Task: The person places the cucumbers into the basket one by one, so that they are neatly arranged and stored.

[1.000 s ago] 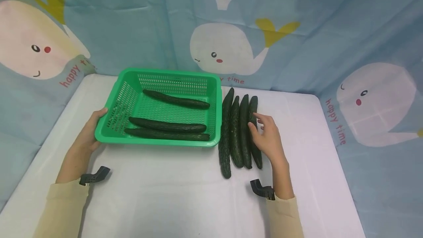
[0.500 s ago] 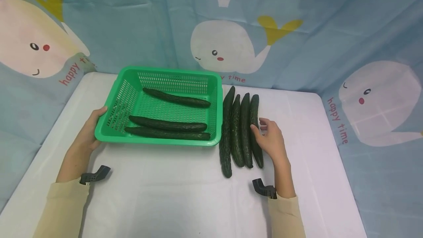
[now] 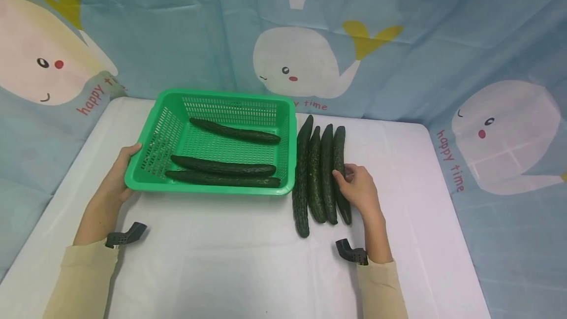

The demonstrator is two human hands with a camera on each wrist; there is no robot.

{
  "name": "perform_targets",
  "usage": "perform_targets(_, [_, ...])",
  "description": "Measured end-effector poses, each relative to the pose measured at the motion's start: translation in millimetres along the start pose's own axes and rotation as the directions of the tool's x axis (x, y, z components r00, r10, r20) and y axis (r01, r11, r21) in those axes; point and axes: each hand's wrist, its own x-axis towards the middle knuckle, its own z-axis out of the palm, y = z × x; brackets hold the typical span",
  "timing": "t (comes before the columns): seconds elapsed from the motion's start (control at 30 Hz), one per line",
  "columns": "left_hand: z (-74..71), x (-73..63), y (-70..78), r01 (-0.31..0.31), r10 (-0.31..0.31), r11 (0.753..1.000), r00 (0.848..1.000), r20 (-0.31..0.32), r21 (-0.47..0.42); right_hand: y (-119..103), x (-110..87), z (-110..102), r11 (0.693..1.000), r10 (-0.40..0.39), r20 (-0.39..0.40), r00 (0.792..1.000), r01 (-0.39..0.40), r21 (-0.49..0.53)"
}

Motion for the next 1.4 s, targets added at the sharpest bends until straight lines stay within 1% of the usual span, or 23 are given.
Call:
perform_targets(0.17, [-1.2,-0.1,1.0,0.013,-0.013,1.000,1.000,0.014,-0.004,1,0.6,0,1.000,0.011,0.017,1.000,-0.011,-0.004])
perform_targets(0.37, [-3.0,-0.8,1.7,0.005,-0.004,1.000,0.999,0.037,-0.030,3,1.2,1,1.000,0.011,0.007,1.000,-0.011,0.003])
perform_targets(0.53, [-3.7,-2.1,1.7,-0.003,0.004,1.000,0.999,0.035,-0.027,2,3.0,4,1.000,0.009,-0.013,1.000,-0.009,0.001])
perform_targets(0.63, [-3.9,-2.2,2.5,0.002,-0.001,1.000,1.000,0.030,-0.031,2,3.8,4,1.000,0.012,-0.028,1.000,-0.013,-0.011])
perform_targets(0.77, [-3.5,-2.1,3.2,0.010,-0.009,1.000,0.999,0.031,-0.025,3,2.7,0,0.999,0.033,-0.020,0.999,-0.033,-0.026])
perform_targets(0.83, [-3.2,-2.2,3.1,0.008,-0.008,1.000,0.999,0.034,-0.016,3,0.8,-4,0.998,0.041,-0.007,0.999,-0.041,-0.036])
perform_targets(0.93, [-2.8,-2.2,3.0,0.002,-0.001,1.000,0.999,0.039,-0.019,3,-2.8,-10,0.996,0.052,0.013,0.999,-0.051,-0.078])
perform_targets(1.1, [-2.9,-2.1,2.9,-0.002,0.003,1.000,0.999,0.047,-0.029,3,-5.6,-17,0.988,0.049,0.036,0.998,-0.043,-0.150])
perform_targets(1.17, [-2.7,-2.0,2.8,0.000,0.001,1.000,0.999,0.051,-0.028,3,-5.6,-16,0.987,0.039,0.019,0.999,-0.035,-0.157])
perform_targets(1.27, [-2.2,-2.1,2.5,0.001,0.001,1.000,0.999,0.050,-0.031,2,-4.6,-11,0.986,0.023,-0.027,0.999,-0.027,-0.163])
perform_targets(1.4, [-1.5,-2.6,1.8,-0.022,0.023,0.999,0.999,0.048,-0.033,-2,-2.6,-5,0.980,0.005,-0.098,0.995,-0.025,-0.199])
